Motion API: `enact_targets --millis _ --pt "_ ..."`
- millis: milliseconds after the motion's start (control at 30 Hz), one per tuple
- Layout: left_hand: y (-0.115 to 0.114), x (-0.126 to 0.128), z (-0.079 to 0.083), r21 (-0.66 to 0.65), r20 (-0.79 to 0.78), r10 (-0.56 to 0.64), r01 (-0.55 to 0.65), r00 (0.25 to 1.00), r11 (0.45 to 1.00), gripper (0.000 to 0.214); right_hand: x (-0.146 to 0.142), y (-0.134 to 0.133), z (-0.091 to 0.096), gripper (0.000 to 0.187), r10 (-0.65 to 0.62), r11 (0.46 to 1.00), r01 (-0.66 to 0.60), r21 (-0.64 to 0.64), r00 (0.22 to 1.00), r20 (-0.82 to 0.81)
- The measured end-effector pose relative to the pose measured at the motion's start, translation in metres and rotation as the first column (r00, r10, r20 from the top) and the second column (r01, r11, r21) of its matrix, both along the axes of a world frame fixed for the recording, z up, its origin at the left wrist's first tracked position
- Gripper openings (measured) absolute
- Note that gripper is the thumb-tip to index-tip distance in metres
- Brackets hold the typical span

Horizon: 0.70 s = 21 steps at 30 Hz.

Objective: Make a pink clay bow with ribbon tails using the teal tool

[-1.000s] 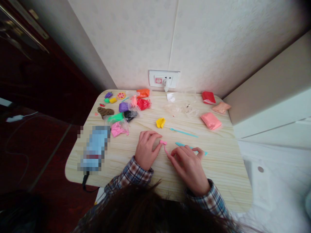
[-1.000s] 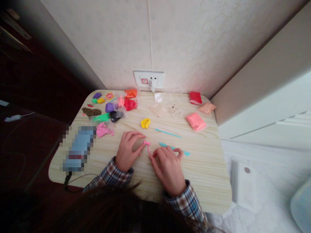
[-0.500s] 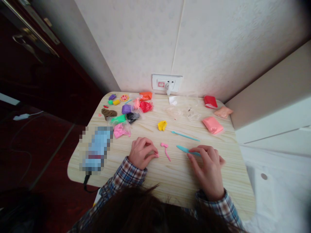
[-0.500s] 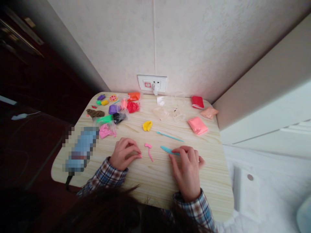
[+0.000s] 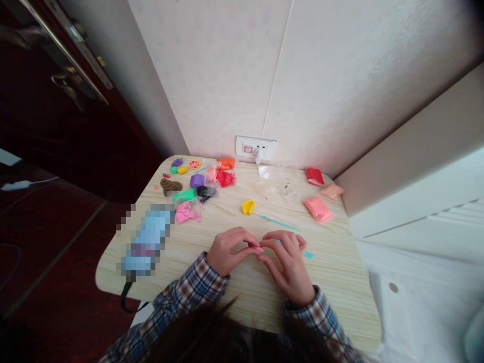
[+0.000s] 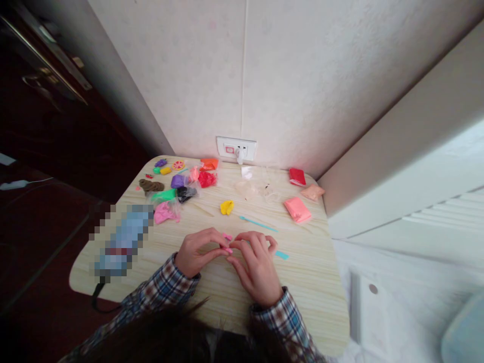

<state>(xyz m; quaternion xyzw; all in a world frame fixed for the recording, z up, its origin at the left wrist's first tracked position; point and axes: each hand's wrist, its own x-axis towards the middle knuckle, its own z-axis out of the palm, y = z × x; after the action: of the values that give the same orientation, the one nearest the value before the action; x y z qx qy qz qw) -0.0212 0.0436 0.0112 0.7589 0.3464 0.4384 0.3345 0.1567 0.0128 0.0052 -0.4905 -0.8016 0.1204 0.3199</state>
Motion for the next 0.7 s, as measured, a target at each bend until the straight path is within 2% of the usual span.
enact_targets --millis 133,333,700 --pt "0.002 0.001 0.001 0.025 0.019 0.009 -0.009 1.000 1.000 0.009 -0.003 0.005 0.000 0.012 0.018 0.998 -0.016 0.066 0.999 -0.029" --pt "0.000 0.001 -0.001 0.045 0.012 -0.003 0.003 1.000 0.999 0.009 -0.001 0.005 -0.004 0.011 0.020 0.997 -0.014 0.072 0.996 -0.084" --pt "0.002 0.007 -0.003 -0.020 -0.003 0.054 -0.054 0.999 0.998 0.010 0.002 0.010 -0.010 0.011 -0.015 0.992 0.033 0.123 0.989 -0.145"
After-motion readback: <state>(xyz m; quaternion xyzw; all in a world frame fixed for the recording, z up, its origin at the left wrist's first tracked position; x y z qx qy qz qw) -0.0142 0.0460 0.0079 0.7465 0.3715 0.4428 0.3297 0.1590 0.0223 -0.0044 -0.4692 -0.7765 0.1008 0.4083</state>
